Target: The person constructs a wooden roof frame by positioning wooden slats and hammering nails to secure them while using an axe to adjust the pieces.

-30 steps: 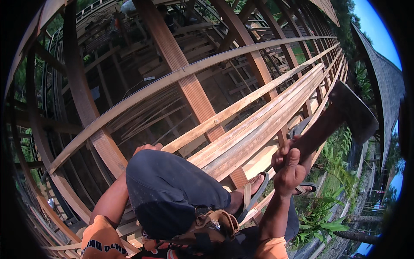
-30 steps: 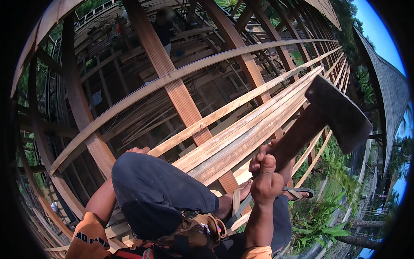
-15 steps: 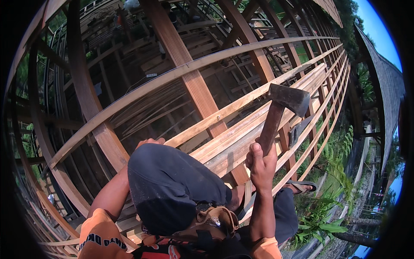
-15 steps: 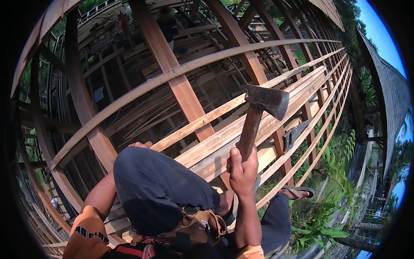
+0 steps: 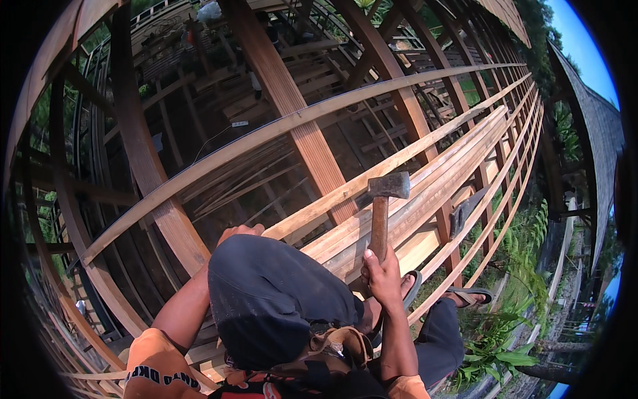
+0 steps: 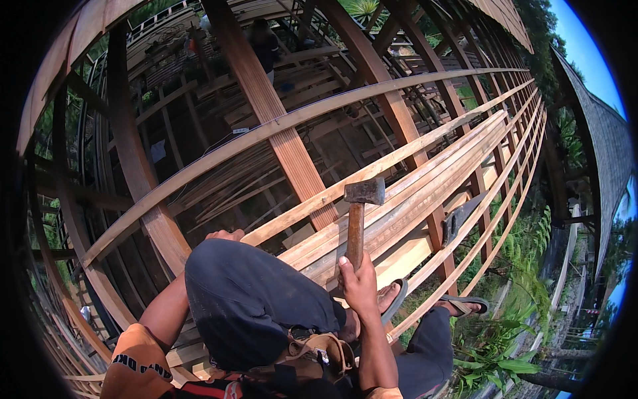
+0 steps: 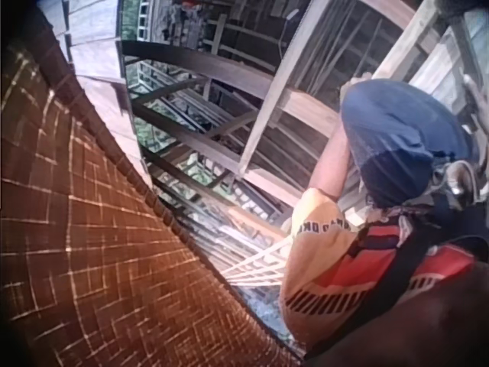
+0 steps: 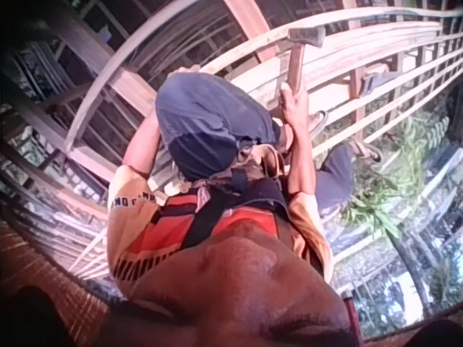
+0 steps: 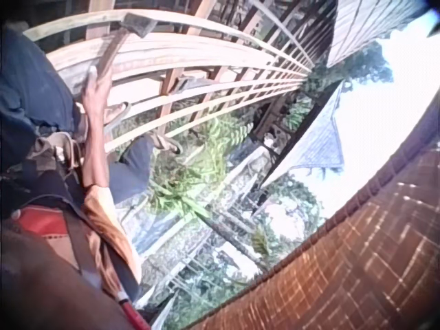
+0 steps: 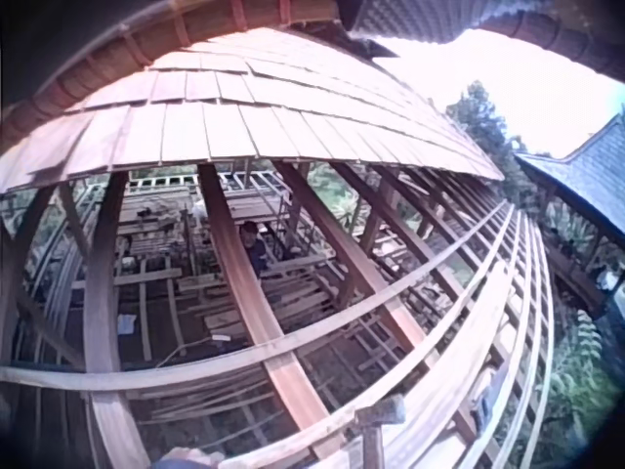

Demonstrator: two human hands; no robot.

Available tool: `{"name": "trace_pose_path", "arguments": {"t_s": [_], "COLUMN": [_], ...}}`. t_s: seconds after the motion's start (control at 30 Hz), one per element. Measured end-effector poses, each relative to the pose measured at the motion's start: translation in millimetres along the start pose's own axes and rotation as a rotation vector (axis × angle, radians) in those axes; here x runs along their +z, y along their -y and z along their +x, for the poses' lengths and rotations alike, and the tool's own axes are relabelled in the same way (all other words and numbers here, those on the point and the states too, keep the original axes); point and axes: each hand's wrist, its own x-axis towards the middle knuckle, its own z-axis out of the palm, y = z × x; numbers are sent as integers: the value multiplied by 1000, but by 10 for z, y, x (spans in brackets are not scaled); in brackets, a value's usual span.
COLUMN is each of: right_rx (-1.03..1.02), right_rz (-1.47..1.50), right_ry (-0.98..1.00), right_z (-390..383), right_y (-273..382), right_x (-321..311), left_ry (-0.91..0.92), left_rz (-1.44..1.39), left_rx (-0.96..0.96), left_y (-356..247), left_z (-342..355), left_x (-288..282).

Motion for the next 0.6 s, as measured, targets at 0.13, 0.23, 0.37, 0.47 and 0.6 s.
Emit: {"name": "trace_pose_path", "arguments": {"t_s": [0.13,0.23,0.37,0.47,0.6], "right_rx": [-724,-1466,-1341,-170,-92], "right_rz": [414,378,563,-433,-173], "right_ry": [-247,-499,-594,44,28], "right_z": [-200,-469,-235,-63,-155], "right_y": [1289,2193,1570,-120,539], "right_x": [-283,-968,-136,354,80], "left_ry": [-27,6,-24,-3,-27], "left_rz": [24,32,-2,-12,-7], "left_rx": [-125,-54,-88,-78,-33], "left_y": [126,46,102,80,55], "left_z": [-162,-39,-85,-22,-28], "left_x": [-69,-32,31,13,8]}}
